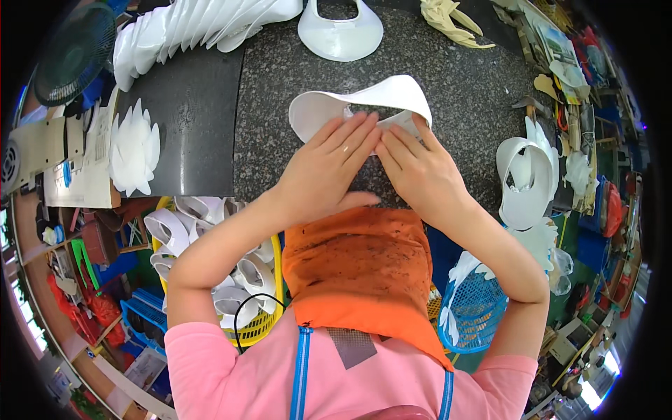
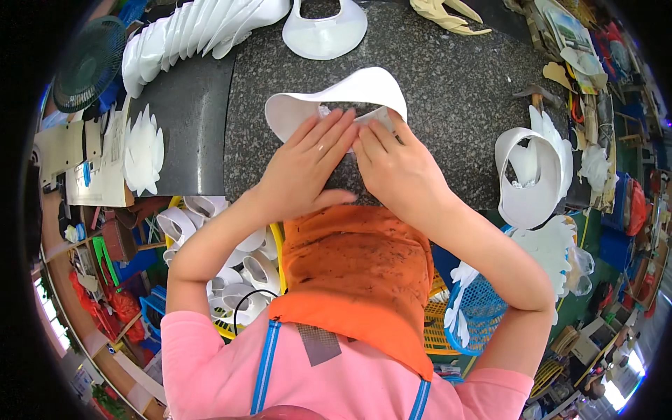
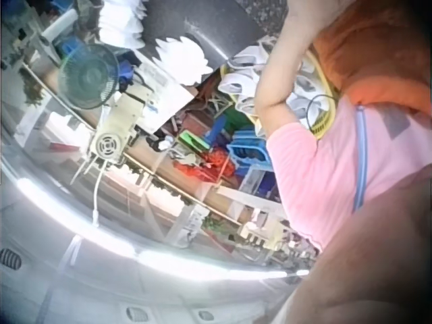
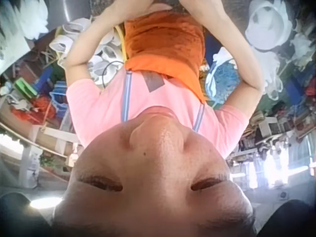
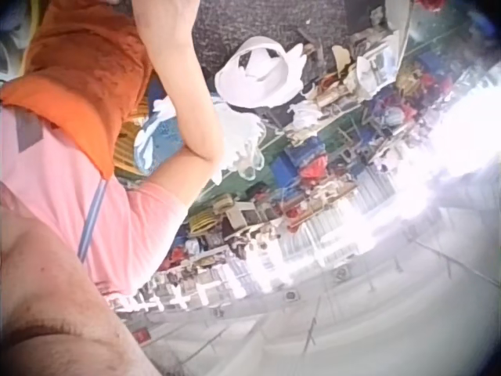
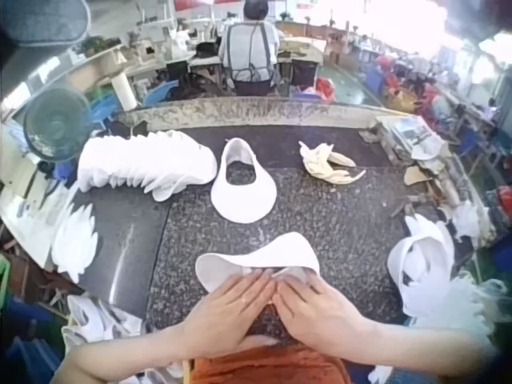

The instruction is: The person attaches a white leather shoe upper to its lining by folding the edges over and pressing them together by hand. They handle several white shoe uppers and u-shaped lining components, fitting them together one by one at a workstation.

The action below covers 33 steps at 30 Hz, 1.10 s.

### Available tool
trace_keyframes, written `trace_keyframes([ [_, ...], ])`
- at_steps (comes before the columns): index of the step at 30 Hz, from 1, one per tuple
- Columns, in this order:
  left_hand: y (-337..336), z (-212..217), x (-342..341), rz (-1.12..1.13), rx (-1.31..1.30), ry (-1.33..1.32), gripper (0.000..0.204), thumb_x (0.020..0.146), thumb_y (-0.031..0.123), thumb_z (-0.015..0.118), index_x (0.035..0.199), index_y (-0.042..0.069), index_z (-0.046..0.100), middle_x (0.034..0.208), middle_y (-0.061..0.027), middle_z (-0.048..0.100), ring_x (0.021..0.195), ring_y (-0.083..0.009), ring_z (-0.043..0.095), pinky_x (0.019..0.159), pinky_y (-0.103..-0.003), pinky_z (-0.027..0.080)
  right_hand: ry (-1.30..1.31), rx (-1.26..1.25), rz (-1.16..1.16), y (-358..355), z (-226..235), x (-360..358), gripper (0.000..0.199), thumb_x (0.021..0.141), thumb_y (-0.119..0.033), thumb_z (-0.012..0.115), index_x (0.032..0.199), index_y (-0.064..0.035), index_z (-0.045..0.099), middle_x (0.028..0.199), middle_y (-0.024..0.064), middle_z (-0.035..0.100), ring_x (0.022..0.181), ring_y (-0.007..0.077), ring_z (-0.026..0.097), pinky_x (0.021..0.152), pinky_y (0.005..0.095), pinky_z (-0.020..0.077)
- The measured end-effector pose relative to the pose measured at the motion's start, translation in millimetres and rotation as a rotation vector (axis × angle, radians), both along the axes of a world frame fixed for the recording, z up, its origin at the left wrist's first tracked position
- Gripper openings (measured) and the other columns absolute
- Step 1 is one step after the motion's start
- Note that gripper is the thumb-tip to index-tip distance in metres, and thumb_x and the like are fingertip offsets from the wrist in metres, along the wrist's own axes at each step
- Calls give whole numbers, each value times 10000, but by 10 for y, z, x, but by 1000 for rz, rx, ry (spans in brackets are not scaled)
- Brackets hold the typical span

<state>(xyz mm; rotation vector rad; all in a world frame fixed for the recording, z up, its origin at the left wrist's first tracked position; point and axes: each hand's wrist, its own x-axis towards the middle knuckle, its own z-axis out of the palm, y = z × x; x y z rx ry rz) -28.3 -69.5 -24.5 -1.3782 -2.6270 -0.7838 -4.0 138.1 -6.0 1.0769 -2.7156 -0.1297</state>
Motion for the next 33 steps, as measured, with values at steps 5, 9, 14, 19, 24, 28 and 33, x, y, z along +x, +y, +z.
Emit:
trace_keyframes([
  [5,-232,40,209,-25,-214,16,662,808,208,675,1384,6,418,1393,-179,478,1288,-334,464,1059,-449,385,61,-34,32,35,-6,26,286,747,-104,586,984,28,679,1080,160,651,1037,261,613,1065,442,383],
  [9,219,-116,107,88,85,-71,589,755,73,691,1303,16,481,1272,-182,538,1145,-337,551,939,-419,466,4,371,125,18,248,-88,290,761,-90,580,1030,7,630,989,112,646,986,247,617,1098,472,358],
  [14,395,12,42,18,49,119,429,735,86,673,1148,4,594,1011,-88,574,992,-240,565,864,-365,462,-112,-59,-93,263,136,-88,92,705,-77,601,771,-31,646,797,93,617,830,260,636,710,354,539],
  [19,596,11,-71,-74,-216,428,186,736,120,622,891,30,672,933,-42,558,965,-204,542,853,-315,438,-97,29,-140,417,128,-116,65,710,-51,604,768,-21,606,811,98,606,787,273,642,648,352,550],
  [24,557,-40,-223,-103,-83,421,205,749,106,608,912,-3,667,910,-50,588,957,-204,557,875,-323,451,-143,-76,-285,408,76,-17,115,751,-81,646,829,-65,562,853,87,569,674,281,632,576,375,538],
  [28,577,-20,-237,-123,-105,383,243,761,98,603,963,-22,662,931,-52,607,965,-208,566,894,-326,455,-163,-148,-281,479,68,-32,83,748,-30,596,814,-28,546,882,107,590,697,304,657,577,390,540],
  [33,517,13,-301,-222,-111,452,280,755,116,612,991,-23,671,914,-43,625,958,-190,577,893,-317,453,-228,-167,-134,635,74,44,172,761,-52,601,929,-18,591,881,91,569,764,269,644,623,366,537],
])
